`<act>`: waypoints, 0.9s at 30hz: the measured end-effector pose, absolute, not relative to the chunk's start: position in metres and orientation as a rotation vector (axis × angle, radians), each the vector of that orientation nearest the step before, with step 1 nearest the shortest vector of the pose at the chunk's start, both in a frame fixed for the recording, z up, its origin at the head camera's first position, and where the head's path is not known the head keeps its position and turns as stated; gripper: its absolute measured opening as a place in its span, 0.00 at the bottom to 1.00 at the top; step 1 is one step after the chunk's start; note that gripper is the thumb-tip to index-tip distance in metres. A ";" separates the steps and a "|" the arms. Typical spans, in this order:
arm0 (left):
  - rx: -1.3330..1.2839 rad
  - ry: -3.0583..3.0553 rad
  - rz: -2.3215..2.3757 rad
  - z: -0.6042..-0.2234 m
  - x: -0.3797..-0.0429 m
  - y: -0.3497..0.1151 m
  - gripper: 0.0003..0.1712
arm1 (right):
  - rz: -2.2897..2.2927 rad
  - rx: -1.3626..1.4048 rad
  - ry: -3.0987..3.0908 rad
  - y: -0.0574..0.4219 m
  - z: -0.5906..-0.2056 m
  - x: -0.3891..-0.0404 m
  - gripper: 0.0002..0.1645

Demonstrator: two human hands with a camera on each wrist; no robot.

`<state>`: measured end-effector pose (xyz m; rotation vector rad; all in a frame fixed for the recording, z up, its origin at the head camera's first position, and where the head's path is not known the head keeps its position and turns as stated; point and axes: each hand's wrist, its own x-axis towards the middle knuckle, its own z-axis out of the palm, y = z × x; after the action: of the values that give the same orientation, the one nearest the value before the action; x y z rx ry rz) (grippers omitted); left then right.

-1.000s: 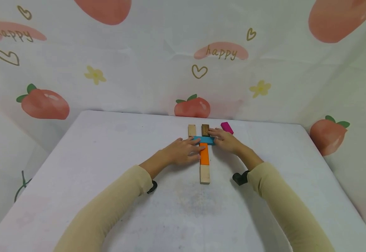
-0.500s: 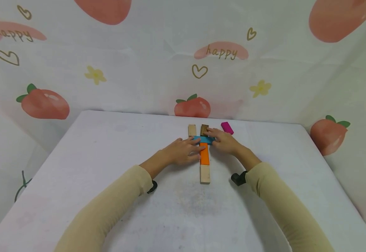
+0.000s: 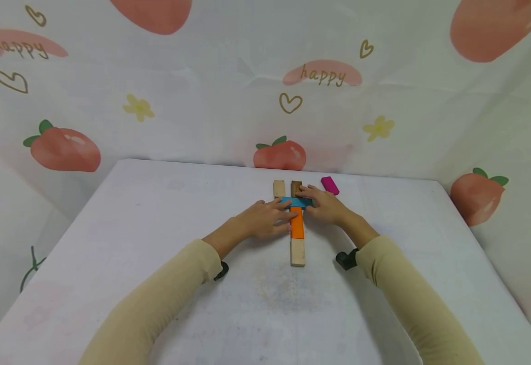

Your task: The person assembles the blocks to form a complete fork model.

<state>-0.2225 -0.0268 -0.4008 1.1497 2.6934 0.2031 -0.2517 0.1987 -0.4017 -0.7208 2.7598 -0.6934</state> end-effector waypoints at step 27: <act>1.117 2.690 0.215 -0.401 -0.223 -0.027 0.29 | -0.751 -0.597 2.846 0.216 -0.398 -0.254 0.34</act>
<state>-0.2229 -0.0268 -0.4014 1.1171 2.6904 0.2150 -0.2542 0.2157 -0.3978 -0.5972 2.8459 -0.7511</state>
